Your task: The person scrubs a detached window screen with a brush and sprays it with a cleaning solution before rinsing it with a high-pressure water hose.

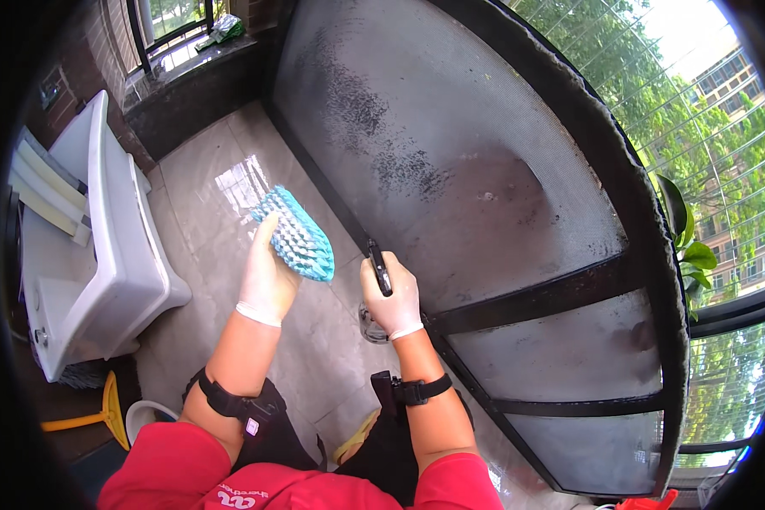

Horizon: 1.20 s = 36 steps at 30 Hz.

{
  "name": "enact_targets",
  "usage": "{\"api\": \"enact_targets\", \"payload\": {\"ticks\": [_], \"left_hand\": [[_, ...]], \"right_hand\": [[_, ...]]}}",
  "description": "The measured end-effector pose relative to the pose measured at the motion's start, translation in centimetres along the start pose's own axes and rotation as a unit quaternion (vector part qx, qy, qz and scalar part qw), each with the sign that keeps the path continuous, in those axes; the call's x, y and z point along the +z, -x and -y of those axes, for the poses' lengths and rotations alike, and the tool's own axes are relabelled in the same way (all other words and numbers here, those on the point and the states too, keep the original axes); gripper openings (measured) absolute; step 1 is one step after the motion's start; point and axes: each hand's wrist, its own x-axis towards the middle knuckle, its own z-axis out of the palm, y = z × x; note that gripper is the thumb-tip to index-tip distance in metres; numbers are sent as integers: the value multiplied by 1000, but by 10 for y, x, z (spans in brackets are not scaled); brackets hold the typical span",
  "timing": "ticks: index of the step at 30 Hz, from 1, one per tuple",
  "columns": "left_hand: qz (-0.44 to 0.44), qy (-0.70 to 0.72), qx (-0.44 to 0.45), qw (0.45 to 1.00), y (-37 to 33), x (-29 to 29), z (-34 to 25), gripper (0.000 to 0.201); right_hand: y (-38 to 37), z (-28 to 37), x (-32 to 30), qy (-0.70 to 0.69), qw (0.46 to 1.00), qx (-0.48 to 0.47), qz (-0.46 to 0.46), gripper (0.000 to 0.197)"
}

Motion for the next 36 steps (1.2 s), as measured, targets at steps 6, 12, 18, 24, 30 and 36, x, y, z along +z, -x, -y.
{"api": "enact_targets", "payload": {"ticks": [6, 12, 18, 24, 30, 36], "left_hand": [[-8, 1, 30, 1000, -1, 4, 4, 36], [-50, 16, -2, 999, -2, -8, 7, 29], [35, 58, -10, 998, 10, 7, 26, 34], [85, 158, -10, 984, 14, 8, 25, 35], [16, 141, 16, 990, 18, 13, 20, 42], [19, 146, -1, 989, 28, 12, 15, 41]], "right_hand": [[-8, -2, 6, -48, 969, -206, -131, 15], [-1, 3, 20, -61, 991, -103, -62, 12], [-1, -40, 10, -36, 968, -200, -147, 30], [21, -15, 22, -108, 992, -12, -61, 35], [22, -20, 25, -149, 986, -36, -62, 43], [18, -20, 29, -137, 988, -2, -69, 24]]}}
